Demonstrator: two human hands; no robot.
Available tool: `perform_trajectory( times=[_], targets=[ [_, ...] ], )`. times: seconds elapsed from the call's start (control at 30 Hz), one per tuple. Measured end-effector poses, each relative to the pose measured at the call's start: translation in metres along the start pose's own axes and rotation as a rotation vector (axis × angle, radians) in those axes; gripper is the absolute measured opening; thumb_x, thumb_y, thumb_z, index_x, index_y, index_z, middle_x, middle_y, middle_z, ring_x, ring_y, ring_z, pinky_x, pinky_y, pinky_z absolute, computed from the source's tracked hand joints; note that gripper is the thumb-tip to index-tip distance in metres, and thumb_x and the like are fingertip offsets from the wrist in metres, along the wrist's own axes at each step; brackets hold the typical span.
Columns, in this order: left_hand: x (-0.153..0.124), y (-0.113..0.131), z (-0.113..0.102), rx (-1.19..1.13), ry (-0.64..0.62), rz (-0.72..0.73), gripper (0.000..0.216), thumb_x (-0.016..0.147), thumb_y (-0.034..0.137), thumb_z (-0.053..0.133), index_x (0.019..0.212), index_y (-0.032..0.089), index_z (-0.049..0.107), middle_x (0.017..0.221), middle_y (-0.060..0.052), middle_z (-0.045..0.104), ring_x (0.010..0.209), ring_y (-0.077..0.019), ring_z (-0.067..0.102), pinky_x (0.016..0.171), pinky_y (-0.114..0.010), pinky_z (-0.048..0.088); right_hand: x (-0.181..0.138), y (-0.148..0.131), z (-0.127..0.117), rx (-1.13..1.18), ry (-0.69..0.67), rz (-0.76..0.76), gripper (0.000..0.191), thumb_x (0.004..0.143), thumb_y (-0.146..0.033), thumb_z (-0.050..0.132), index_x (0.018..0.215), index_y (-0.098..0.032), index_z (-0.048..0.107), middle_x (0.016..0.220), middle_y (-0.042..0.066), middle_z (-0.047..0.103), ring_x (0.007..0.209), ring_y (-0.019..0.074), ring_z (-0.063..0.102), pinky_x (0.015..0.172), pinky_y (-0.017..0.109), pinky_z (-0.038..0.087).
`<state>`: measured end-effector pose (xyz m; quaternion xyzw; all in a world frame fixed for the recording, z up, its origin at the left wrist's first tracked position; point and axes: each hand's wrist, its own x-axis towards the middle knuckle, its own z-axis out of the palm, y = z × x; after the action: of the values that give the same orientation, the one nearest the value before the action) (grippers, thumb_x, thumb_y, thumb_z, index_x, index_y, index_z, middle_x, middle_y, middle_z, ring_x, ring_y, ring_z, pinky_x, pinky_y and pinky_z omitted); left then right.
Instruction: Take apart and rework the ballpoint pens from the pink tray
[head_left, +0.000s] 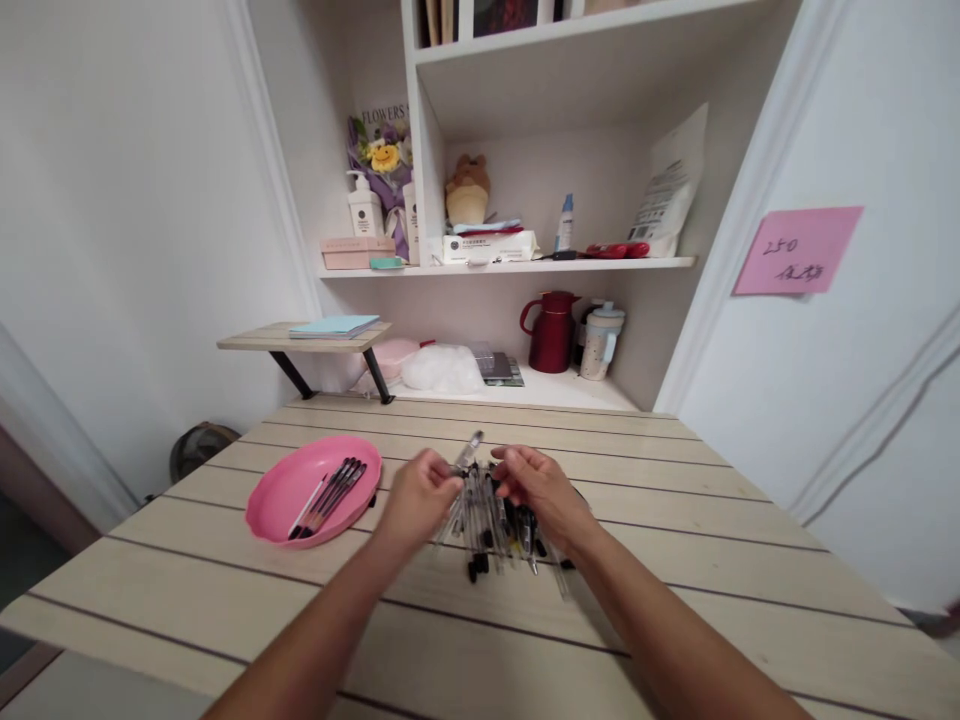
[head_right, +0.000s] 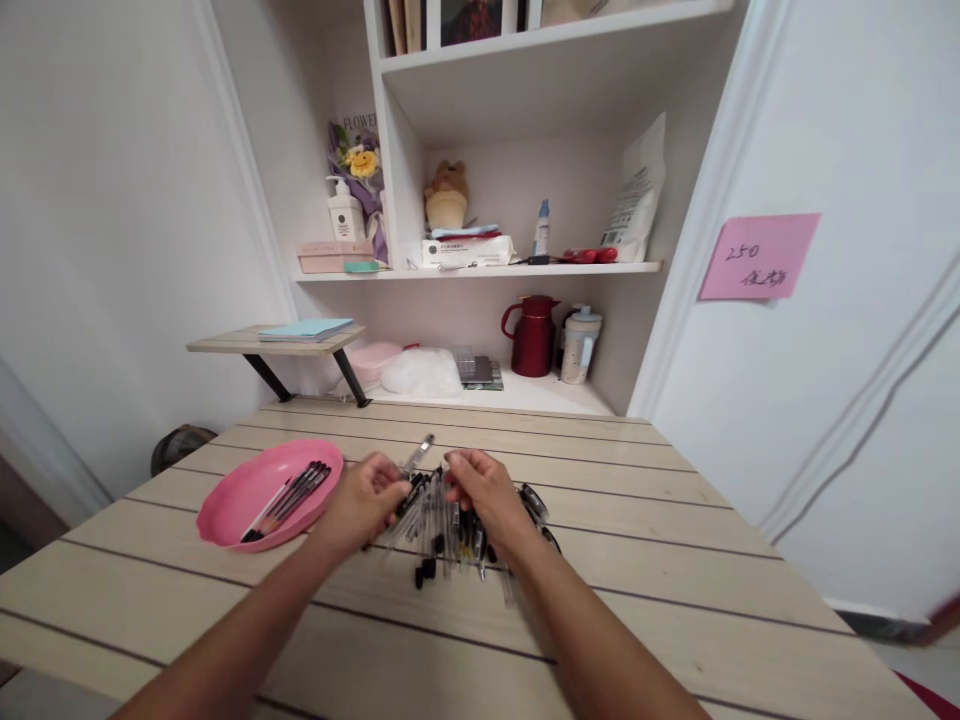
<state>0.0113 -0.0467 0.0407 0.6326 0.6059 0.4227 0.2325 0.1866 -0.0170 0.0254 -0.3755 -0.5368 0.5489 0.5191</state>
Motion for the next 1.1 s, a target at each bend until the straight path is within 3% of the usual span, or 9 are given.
perform_trajectory(
  times=[0.07, 0.13, 0.33, 0.43, 0.57, 0.67, 0.77, 0.93, 1.1],
  targets=[
    [-0.01, 0.009, 0.027, 0.165, 0.031, 0.176, 0.008, 0.069, 0.022, 0.052, 0.067, 0.019, 0.045, 0.061, 0.002, 0.052, 0.054, -0.0118, 0.05, 0.051, -0.022, 0.036, -0.002, -0.001, 0.005, 0.077, 0.059, -0.02, 0.03, 0.064, -0.044, 0.06, 0.074, -0.016, 0.056, 0.058, -0.002, 0.056, 0.043, 0.0055, 0.044, 0.039, 0.018, 0.027],
    [-0.016, 0.013, 0.041, 0.341, 0.063, 0.3, 0.004, 0.072, 0.019, 0.048, 0.069, 0.019, 0.045, 0.068, -0.001, 0.054, 0.063, -0.014, 0.051, 0.058, -0.024, 0.037, -0.001, 0.0, 0.005, 0.09, 0.126, -0.021, 0.028, 0.063, -0.042, 0.061, 0.066, -0.015, 0.053, 0.051, -0.004, 0.051, 0.039, 0.0042, 0.038, 0.038, 0.018, 0.024],
    [-0.018, 0.018, 0.047, 0.657, 0.044, 0.325, 0.012, 0.08, 0.02, 0.037, 0.078, 0.017, 0.048, 0.081, -0.008, 0.054, 0.069, -0.0169, 0.054, 0.058, -0.027, 0.036, 0.003, 0.007, 0.002, 0.057, 0.145, 0.001, 0.028, 0.066, -0.042, 0.059, 0.068, -0.015, 0.053, 0.043, -0.005, 0.049, 0.039, 0.0053, 0.036, 0.039, 0.018, 0.025],
    [-0.018, 0.022, 0.046, 0.42, -0.033, 0.219, 0.008, 0.077, 0.021, 0.041, 0.073, 0.017, 0.047, 0.073, -0.005, 0.055, 0.062, -0.0146, 0.053, 0.053, -0.025, 0.036, 0.007, 0.011, -0.001, 0.089, 0.173, 0.019, 0.028, 0.063, -0.041, 0.062, 0.066, -0.015, 0.053, 0.042, -0.004, 0.049, 0.038, 0.005, 0.036, 0.039, 0.018, 0.025],
    [-0.016, 0.014, 0.036, -0.318, -0.38, -0.223, 0.017, 0.074, 0.032, 0.047, 0.065, 0.018, 0.041, 0.05, 0.004, 0.048, 0.035, -0.0059, 0.037, 0.036, -0.019, 0.026, 0.019, 0.007, -0.027, 0.257, 0.228, 0.001, 0.029, 0.06, -0.042, 0.064, 0.066, -0.016, 0.052, 0.043, -0.005, 0.048, 0.038, 0.0047, 0.037, 0.039, 0.018, 0.027],
    [-0.015, 0.003, 0.027, -0.633, -0.472, -0.408, 0.026, 0.065, 0.037, 0.058, 0.064, 0.017, 0.042, 0.051, 0.005, 0.05, 0.034, -0.0029, 0.037, 0.034, -0.015, 0.021, 0.026, 0.006, -0.047, 0.252, 0.274, -0.009, 0.029, 0.06, -0.042, 0.063, 0.07, -0.016, 0.052, 0.05, -0.003, 0.052, 0.041, 0.0064, 0.042, 0.041, 0.019, 0.03],
    [-0.015, -0.004, 0.026, -0.683, -0.429, -0.462, 0.029, 0.06, 0.036, 0.063, 0.065, 0.016, 0.042, 0.053, 0.005, 0.053, 0.036, -0.0033, 0.043, 0.034, -0.014, 0.022, 0.028, 0.013, -0.05, -0.087, 0.219, 0.022, 0.026, 0.064, -0.041, 0.057, 0.071, -0.016, 0.055, 0.05, -0.002, 0.052, 0.041, 0.0083, 0.043, 0.04, 0.02, 0.029],
    [-0.015, -0.004, 0.034, -0.648, -0.384, -0.448, 0.025, 0.063, 0.032, 0.061, 0.075, 0.016, 0.046, 0.054, 0.006, 0.052, 0.037, -0.0038, 0.046, 0.033, -0.013, 0.024, 0.022, 0.024, -0.036, -0.776, 0.194, -0.109, 0.022, 0.061, -0.038, 0.06, 0.058, -0.017, 0.058, 0.049, -0.001, 0.053, 0.047, 0.0107, 0.045, 0.047, 0.022, 0.029],
    [-0.015, -0.001, 0.042, -0.616, -0.358, -0.442, 0.026, 0.066, 0.031, 0.055, 0.085, 0.017, 0.046, 0.055, 0.006, 0.051, 0.036, -0.0038, 0.046, 0.032, -0.013, 0.026, 0.019, 0.016, -0.04, -0.92, 0.208, -0.163, 0.023, 0.068, -0.038, 0.055, 0.058, -0.019, 0.058, 0.056, 0.003, 0.059, 0.054, 0.0131, 0.049, 0.051, 0.024, 0.029]
  ],
)
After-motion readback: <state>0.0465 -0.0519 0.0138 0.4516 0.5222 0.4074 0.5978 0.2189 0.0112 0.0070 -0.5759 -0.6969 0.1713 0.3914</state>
